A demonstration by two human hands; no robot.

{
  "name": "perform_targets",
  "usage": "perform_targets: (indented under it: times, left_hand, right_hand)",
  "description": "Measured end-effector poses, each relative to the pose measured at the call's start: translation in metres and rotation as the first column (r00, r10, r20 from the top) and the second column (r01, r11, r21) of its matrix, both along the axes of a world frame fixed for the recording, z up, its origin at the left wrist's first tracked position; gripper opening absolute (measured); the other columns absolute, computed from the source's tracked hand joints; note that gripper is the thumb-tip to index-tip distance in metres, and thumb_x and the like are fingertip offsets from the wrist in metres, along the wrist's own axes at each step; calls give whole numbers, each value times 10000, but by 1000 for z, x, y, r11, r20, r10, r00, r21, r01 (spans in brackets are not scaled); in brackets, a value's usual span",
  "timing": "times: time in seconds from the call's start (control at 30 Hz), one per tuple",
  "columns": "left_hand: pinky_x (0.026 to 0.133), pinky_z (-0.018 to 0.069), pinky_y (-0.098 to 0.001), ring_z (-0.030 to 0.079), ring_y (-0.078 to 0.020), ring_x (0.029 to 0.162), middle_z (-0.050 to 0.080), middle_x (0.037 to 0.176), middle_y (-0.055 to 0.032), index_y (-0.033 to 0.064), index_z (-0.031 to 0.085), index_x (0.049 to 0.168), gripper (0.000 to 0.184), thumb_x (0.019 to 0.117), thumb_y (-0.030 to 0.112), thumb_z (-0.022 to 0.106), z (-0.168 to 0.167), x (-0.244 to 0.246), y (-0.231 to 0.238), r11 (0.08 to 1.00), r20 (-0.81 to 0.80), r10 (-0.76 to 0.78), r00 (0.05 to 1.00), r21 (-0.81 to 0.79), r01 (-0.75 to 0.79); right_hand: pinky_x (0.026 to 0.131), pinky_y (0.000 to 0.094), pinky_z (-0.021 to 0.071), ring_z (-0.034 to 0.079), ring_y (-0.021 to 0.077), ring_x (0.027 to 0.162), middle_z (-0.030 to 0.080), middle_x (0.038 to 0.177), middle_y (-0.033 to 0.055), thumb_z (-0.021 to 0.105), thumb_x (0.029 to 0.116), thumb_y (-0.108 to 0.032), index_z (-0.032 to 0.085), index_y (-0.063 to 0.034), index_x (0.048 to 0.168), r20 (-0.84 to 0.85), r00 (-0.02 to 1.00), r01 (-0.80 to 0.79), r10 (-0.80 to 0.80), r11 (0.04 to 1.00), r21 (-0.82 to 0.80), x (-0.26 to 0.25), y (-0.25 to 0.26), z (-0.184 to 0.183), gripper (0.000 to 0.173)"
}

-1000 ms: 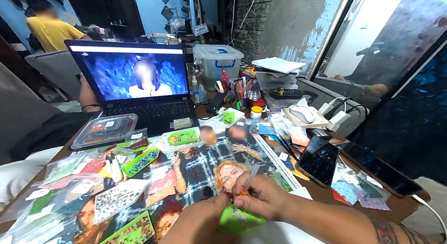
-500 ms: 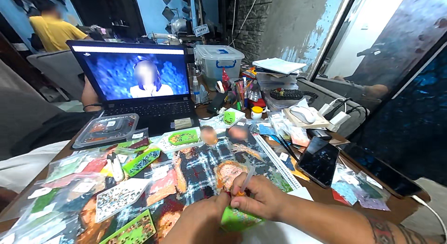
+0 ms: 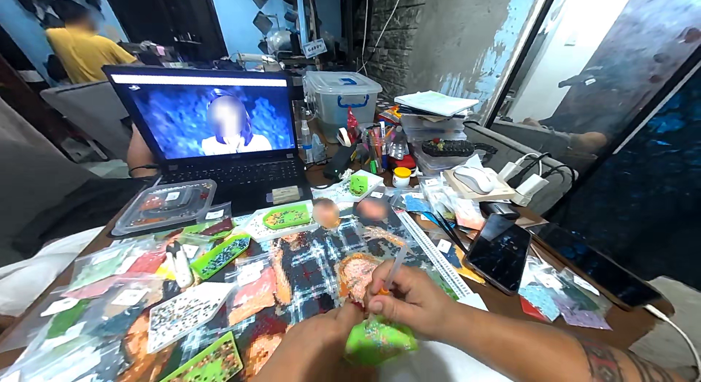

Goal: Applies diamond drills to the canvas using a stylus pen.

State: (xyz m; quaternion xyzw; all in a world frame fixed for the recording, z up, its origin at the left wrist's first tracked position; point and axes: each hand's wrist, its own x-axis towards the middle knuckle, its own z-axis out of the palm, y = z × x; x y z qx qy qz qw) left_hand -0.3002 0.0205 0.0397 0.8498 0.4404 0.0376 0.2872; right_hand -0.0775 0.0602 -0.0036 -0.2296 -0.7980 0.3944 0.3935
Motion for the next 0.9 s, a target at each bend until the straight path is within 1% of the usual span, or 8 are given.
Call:
perform_targets:
  times: [0.07,0.17,0.2,0.27,0.33,0.4,0.77,0.9]
  left_hand:
    - [822,557,-613,710,-398,956,709,1071,-213,2,639,1233,513,885,346,793,-2,-3,1,1000,27,-26,999,8,26]
    - [832,551,-612,701,-394,966,700,1098,-206,14,647,1221,481,875,307,809,-3,-9,3,996,42,-78,996,-29,80]
    - [835,551,-609,699,-388,968,699,1102,-199,19,651,1217,477,870,303,814,-3,-10,3,995,44,-91,995,-41,92]
    - [836,550,-600,693,-375,967,694,1104,-189,23,660,1203,463,863,292,821,-3,-11,5,992,53,-107,993,-62,110]
    - [822,545,-593,685,-363,947,688,1089,-181,23,666,1195,461,859,296,824,-3,-12,5,990,64,-111,992,-78,116]
    - [813,547,-587,685,-353,933,690,1078,-174,28,670,1188,455,857,299,824,-3,-13,5,990,74,-110,991,-81,116]
    - [810,556,-568,688,-349,935,687,1084,-173,25,664,1196,460,865,303,821,-1,-13,3,990,58,-112,992,-78,116]
    - [831,556,-567,688,-352,963,684,1113,-178,24,659,1209,467,871,305,817,1,-12,3,990,43,-105,994,-92,109]
  right_hand:
    - [651,150,487,566,-36,710,630,837,-12,574,1055,-280,592,-24,1025,-20,999,27,-28,999,-34,5,1,3,258]
    - [627,134,459,531,-55,681,599,795,-47,577,1052,-296,598,-50,1007,-15,997,71,-72,997,-29,11,4,3,251]
    - [628,134,452,524,-52,679,596,792,-42,576,1053,-290,598,-46,1005,-2,997,75,-75,997,-18,13,5,2,250]
    - [637,138,456,529,-35,683,606,796,-4,572,1055,-274,601,-16,1004,32,997,72,-74,997,40,14,8,-1,265]
    - [628,145,450,522,-13,666,586,769,28,564,1059,-263,599,6,1002,65,995,67,-74,993,102,14,10,-2,277]
    - [623,150,448,517,2,654,574,753,44,563,1060,-247,596,15,1005,88,994,57,-68,990,128,14,10,-2,270]
    - [610,159,445,520,19,640,571,740,55,571,1054,-214,593,24,1016,131,990,32,-48,992,119,12,9,-2,242]
    - [606,162,444,518,27,633,565,729,60,574,1053,-220,594,28,1013,134,989,41,-59,991,130,11,8,-2,252]
